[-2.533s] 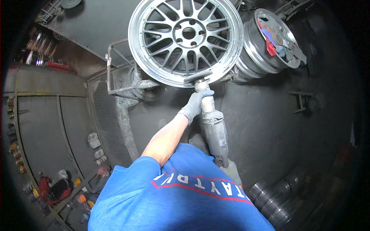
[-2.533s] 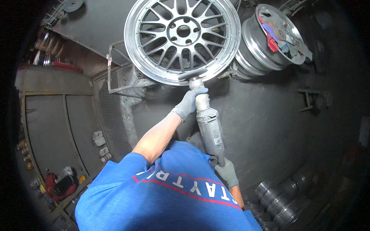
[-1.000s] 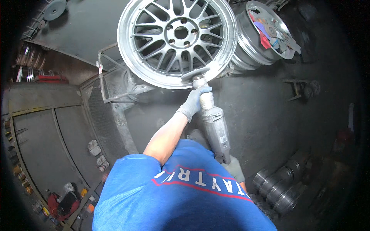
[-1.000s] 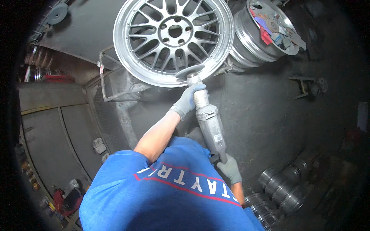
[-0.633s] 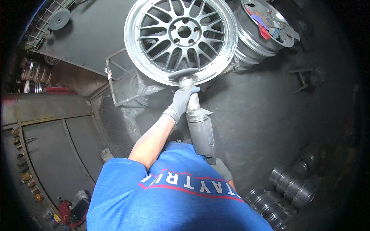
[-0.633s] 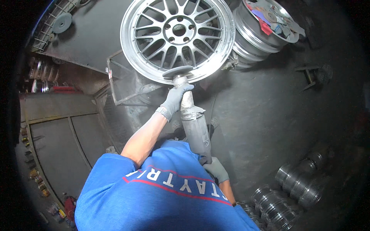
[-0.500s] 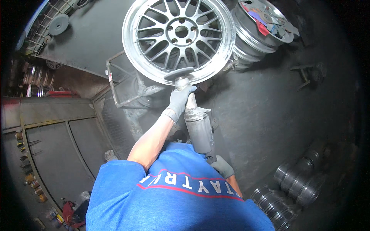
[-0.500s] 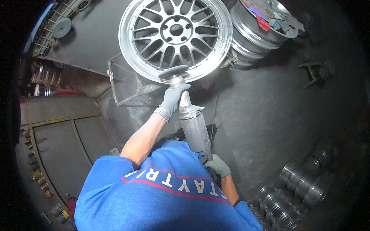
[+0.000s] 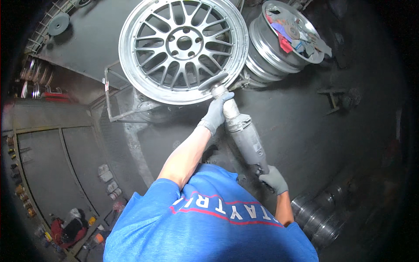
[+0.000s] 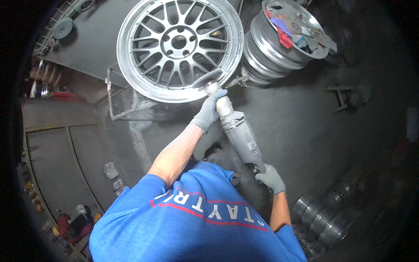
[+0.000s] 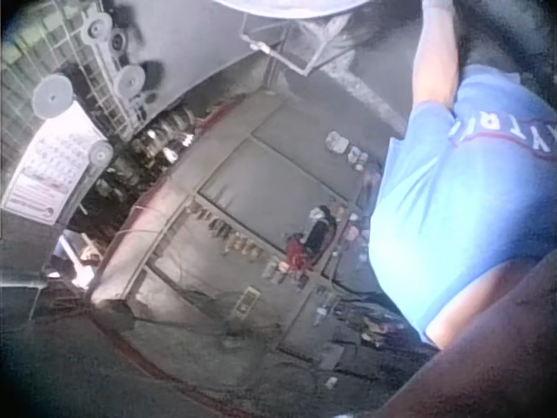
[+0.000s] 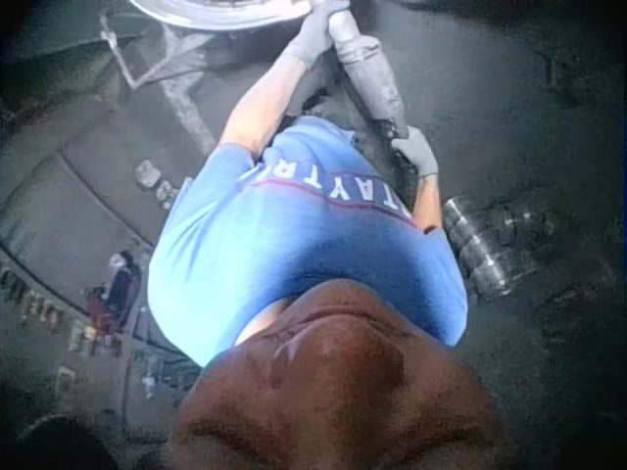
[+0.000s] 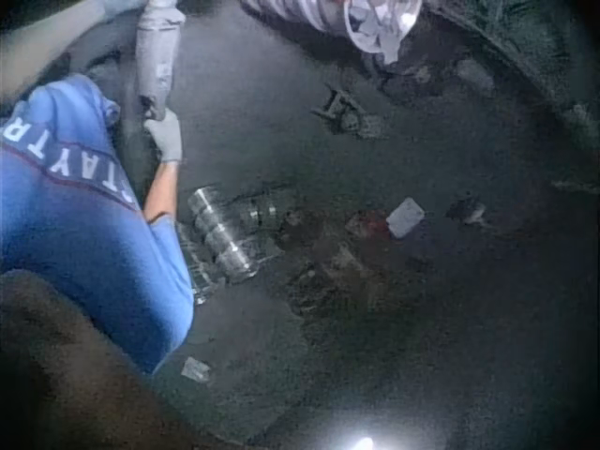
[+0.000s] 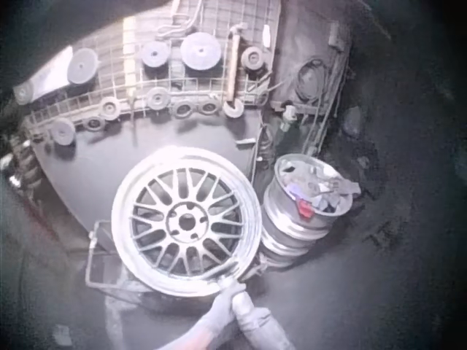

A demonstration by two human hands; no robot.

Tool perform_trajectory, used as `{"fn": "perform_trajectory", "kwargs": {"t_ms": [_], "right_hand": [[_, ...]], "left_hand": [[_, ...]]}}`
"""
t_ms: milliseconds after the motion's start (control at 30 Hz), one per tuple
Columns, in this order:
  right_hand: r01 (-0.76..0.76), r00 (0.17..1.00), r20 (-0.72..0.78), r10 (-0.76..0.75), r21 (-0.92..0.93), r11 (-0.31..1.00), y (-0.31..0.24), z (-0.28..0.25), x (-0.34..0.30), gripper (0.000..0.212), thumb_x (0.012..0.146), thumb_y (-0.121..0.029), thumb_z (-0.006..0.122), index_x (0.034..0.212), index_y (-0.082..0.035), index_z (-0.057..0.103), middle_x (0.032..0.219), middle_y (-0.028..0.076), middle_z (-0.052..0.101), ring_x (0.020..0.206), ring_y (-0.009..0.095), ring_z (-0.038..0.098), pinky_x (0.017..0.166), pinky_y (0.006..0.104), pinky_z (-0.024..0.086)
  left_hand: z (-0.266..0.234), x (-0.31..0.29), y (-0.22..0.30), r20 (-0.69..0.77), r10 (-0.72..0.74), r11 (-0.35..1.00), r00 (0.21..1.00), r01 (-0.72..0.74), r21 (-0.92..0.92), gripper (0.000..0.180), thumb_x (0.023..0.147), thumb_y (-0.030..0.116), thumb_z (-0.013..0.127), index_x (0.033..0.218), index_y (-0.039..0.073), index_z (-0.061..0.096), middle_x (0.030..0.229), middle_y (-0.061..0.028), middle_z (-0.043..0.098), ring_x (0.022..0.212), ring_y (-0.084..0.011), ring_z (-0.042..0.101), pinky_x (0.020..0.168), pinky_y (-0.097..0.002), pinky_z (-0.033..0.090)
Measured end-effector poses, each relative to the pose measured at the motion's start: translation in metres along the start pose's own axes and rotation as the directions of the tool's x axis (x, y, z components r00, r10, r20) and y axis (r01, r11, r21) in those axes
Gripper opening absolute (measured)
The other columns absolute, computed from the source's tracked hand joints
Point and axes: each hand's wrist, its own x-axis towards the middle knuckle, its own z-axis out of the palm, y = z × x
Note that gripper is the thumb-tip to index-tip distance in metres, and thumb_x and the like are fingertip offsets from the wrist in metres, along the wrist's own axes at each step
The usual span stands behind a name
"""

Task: The person uses a handheld angle grinder with a polishing pad to smooth and polish the outer rim of a silver alloy wheel mounted on a stand. They rotate the wheel by hand to access different sections and continue polishing the rim edge throughout the clip.

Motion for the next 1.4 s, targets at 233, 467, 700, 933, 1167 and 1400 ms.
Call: {"fn": "perform_trajectory", "kwargs": {"t_ms": [233, 467, 700, 933, 1167, 1400], "right_hand": [[-0.080, 0.969, -0.240, -0.055, -0.518, 0.852, -0.059, -0.110, 0.000, 0.046, 0.077, -0.022, 0.074, 0.119, -0.003, 0.074, 0.103, 0.023, 0.078, 0.101, 0.041, 0.076, 0.091, 0.0455, 0.058], [-0.029, 0.996, -0.093, -0.002, -0.325, 0.945, -0.015, -0.047, -0.007, 0.040, 0.077, -0.015, 0.075, 0.114, 0.001, 0.073, 0.097, 0.010, 0.076, 0.094, 0.022, 0.072, 0.089, 0.0380, 0.057], [-0.089, 0.990, 0.114, 0.082, 0.055, 0.994, -0.005, 0.119, -0.013, 0.030, 0.086, -0.018, 0.074, 0.110, 0.000, 0.076, 0.082, 0.005, 0.073, 0.068, 0.014, 0.066, 0.061, 0.0331, 0.051], [-0.105, 0.985, 0.153, 0.073, 0.210, 0.972, -0.015, 0.166, 0.003, 0.032, 0.089, -0.021, 0.074, 0.114, -0.001, 0.079, 0.087, 0.006, 0.076, 0.068, 0.014, 0.065, 0.061, 0.0332, 0.051], [-0.151, 0.977, 0.158, 0.143, 0.035, 0.988, -0.010, 0.055, -0.004, 0.026, 0.078, -0.009, 0.070, 0.103, -0.003, 0.071, 0.079, 0.001, 0.065, 0.069, 0.013, 0.062, 0.062, 0.0316, 0.049], [0.019, 1.000, -0.011, -0.024, -0.318, 0.948, -0.039, -0.152, 0.037, 0.035, 0.073, -0.009, 0.073, 0.107, 0.001, 0.072, 0.094, 0.005, 0.073, 0.090, 0.021, 0.069, 0.086, 0.0363, 0.055]], "left_hand": [[0.049, 0.053, -0.026, 0.264, 0.057, 0.975, 0.963, 0.004, -0.223, 0.023, 0.098, 0.024, 0.080, 0.112, 0.010, 0.069, 0.096, -0.0090, 0.075, 0.087, -0.0286, 0.076, 0.088, -0.0469, 0.064], [0.004, 0.028, -0.026, 0.083, 0.057, 0.997, 0.995, -0.052, -0.060, 0.021, 0.097, 0.022, 0.081, 0.106, 0.010, 0.067, 0.092, -0.0088, 0.073, 0.083, -0.0269, 0.074, 0.081, -0.0447, 0.065], [-0.043, -0.078, 0.036, -0.202, 0.200, 0.925, 0.959, -0.117, 0.361, 0.046, 0.083, 0.024, 0.095, 0.118, 0.003, 0.074, 0.102, -0.0081, 0.076, 0.087, -0.0213, 0.074, 0.078, -0.0384, 0.061], [-0.047, -0.112, 0.073, -0.237, 0.303, 0.812, 0.923, -0.120, 0.571, 0.054, 0.084, 0.031, 0.094, 0.123, 0.000, 0.075, 0.110, -0.0084, 0.078, 0.093, -0.0183, 0.074, 0.083, -0.0357, 0.060], [-0.017, -0.066, 0.018, -0.163, 0.228, 0.914, 0.960, -0.153, 0.375, 0.060, 0.083, 0.030, 0.097, 0.129, 0.002, 0.069, 0.109, -0.0082, 0.075, 0.093, -0.0217, 0.074, 0.086, -0.0395, 0.062], [0.066, 0.043, -0.033, 0.055, 0.227, 0.974, 0.972, -0.226, -0.015, 0.043, 0.090, 0.029, 0.090, 0.123, 0.010, 0.072, 0.108, -0.0055, 0.076, 0.097, -0.0220, 0.075, 0.091, -0.0424, 0.061]]}}
